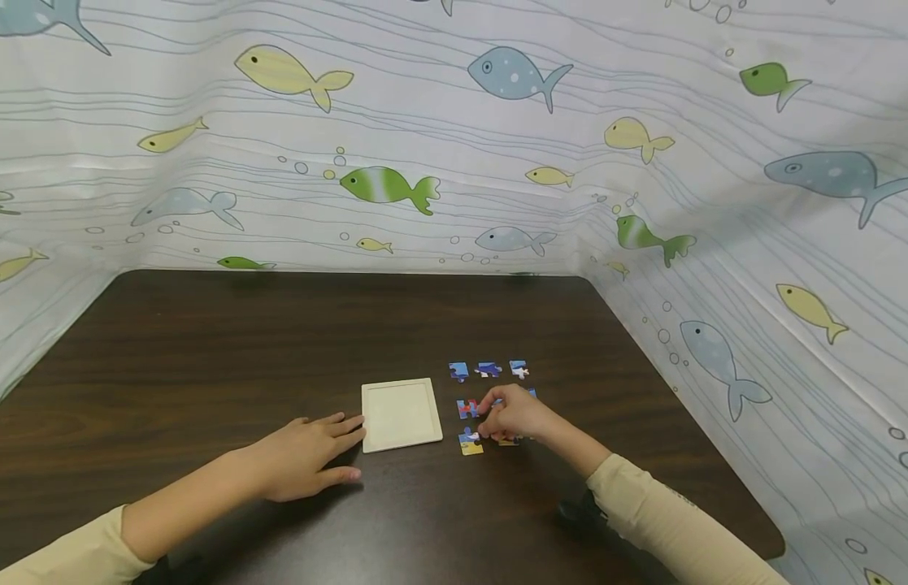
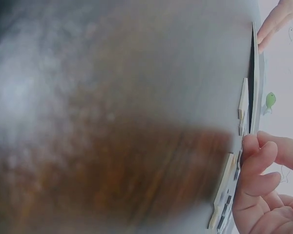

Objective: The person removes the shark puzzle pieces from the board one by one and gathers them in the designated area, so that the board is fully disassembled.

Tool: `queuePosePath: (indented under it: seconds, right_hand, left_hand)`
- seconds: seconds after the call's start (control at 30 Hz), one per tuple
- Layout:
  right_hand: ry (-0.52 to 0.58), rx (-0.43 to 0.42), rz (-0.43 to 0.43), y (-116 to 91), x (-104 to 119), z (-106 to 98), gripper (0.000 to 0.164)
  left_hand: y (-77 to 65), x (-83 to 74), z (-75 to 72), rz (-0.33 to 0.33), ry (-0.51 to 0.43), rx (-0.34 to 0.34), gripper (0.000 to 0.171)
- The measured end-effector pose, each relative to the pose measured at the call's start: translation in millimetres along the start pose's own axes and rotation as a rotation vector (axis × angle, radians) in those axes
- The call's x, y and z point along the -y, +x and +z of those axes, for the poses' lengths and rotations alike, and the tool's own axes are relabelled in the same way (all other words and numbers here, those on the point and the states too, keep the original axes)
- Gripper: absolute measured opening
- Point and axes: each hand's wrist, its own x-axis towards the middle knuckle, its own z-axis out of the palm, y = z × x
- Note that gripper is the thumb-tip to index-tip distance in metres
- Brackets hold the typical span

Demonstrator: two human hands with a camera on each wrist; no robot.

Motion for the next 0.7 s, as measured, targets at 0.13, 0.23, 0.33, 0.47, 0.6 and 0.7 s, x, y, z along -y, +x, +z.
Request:
queuePosePath:
  seconds: [0.13, 0.23, 0.33, 0.47, 0.6, 0.7]
  right_hand:
    - [-0.013, 0.010, -0.005, 1, 2, -3, 0.027]
    - [-0.036, 0.009, -0.008, 4, 6, -7, 0.027]
    - [-0.062, -0.003, -0.020, 8, 9, -14, 0.028]
    - [-0.050, -0.033, -0.016, 7, 12, -27, 0.034]
    - [-0.050, -0.076, -0.028, 8, 13, -44, 0.033]
    - [-0.100, -0.126, -0.054, 8, 14, -58, 0.031]
  left_hand:
    - [0.2, 1.6, -0.9, -0.010, 0.006, 0.006, 0.068]
    - [-0.6, 2.9, -2.0, -0.021, 0.007, 0.011, 0.069]
    - [-1.9, 3.7, -3.1, -0.036, 0.001, 0.013, 0.070]
    - [-2.8, 4.3, -7.0, -0.051, -0.009, 0.004, 0.073]
    - [-3.3, 8.3, -17.5, -0.048, 0.001, -0.027, 0.074]
    - [-1.9, 13.8, -28.1, -0.052, 0.018, -0.052, 0.074]
